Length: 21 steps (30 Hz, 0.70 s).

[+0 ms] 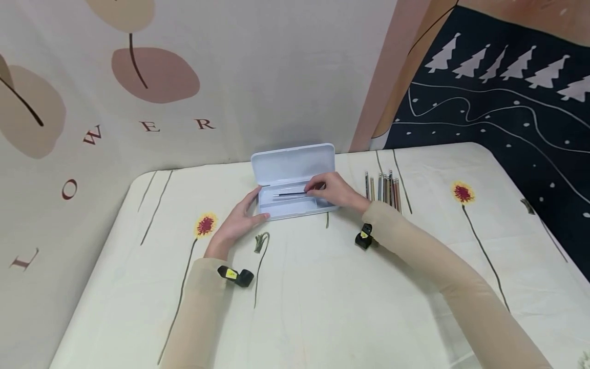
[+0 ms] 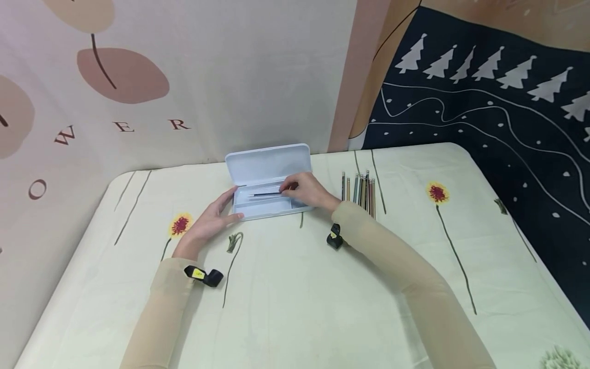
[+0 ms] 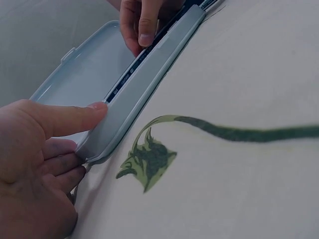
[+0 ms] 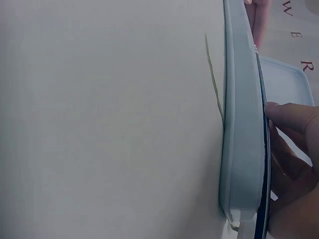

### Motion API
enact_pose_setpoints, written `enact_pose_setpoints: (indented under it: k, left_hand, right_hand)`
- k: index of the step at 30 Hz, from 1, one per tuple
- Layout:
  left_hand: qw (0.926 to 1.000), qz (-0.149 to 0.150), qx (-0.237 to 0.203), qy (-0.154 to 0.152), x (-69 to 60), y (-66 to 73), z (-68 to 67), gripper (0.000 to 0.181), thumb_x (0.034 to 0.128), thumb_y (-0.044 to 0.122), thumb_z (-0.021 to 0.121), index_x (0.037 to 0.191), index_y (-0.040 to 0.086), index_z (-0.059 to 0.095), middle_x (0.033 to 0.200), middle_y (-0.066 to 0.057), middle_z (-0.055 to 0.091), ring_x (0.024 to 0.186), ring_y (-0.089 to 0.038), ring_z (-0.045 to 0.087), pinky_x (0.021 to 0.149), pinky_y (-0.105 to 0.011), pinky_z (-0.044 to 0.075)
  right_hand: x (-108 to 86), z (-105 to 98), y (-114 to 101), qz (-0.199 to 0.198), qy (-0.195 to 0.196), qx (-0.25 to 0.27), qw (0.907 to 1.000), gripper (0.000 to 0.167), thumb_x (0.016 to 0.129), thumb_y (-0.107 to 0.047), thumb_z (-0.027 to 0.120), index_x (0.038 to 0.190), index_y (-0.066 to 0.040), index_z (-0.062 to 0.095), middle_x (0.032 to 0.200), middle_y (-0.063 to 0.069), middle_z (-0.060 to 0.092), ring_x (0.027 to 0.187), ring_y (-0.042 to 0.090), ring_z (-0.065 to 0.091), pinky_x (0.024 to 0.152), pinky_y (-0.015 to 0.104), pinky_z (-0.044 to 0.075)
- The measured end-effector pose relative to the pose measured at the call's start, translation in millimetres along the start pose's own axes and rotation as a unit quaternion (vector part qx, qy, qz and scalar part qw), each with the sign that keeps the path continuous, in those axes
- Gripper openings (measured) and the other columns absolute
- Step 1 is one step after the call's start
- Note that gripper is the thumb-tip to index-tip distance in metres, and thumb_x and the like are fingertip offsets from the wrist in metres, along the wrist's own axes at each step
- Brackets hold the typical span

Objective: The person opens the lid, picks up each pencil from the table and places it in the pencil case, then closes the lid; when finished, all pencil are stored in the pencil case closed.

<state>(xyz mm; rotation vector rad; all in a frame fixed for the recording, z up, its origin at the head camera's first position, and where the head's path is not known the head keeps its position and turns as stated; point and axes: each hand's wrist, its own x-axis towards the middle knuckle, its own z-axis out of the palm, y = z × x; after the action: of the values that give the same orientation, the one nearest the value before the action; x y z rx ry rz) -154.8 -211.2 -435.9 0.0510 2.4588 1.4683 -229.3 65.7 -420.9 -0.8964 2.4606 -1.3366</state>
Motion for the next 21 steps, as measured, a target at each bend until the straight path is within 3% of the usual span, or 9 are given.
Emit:
enact_pose_setpoints:
  k: [13, 21]
  left_hand:
    - [1.0, -0.004, 0.008, 0.001, -1.3, 1.5, 0.1, 0.082, 0.0888, 0.018, 0.068, 0.155, 0.017, 0.021, 0.159, -0.007, 0.018, 0.145, -0.028, 0.008, 0.116, -0.049, 0.005]
    - [0.9999, 0.012, 0.004, -0.004, -2.1, 1.0, -1.4, 0.081, 0.0888, 0.017, 0.067, 0.155, 0.015, 0.021, 0.159, -0.01, 0.019, 0.145, -0.029, 0.009, 0.116, -0.05, 0.004]
  right_hand:
    - [13.2, 10, 0, -0.006, -0.018, 0.001, 0.9998, 0.011, 0.087, -0.001, 0.069, 0.096, 0.001, 0.074, 0.093, 0.009, 0.072, 0.079, 0.018, 0.06, 0.071, 0.026, 0.049]
    - [16.8, 14, -2, -0.01, -0.022, -0.006, 0.9997, 0.009, 0.085, -0.002, 0.071, 0.093, 0.0, 0.075, 0.091, 0.007, 0.072, 0.081, 0.017, 0.062, 0.073, 0.026, 0.05]
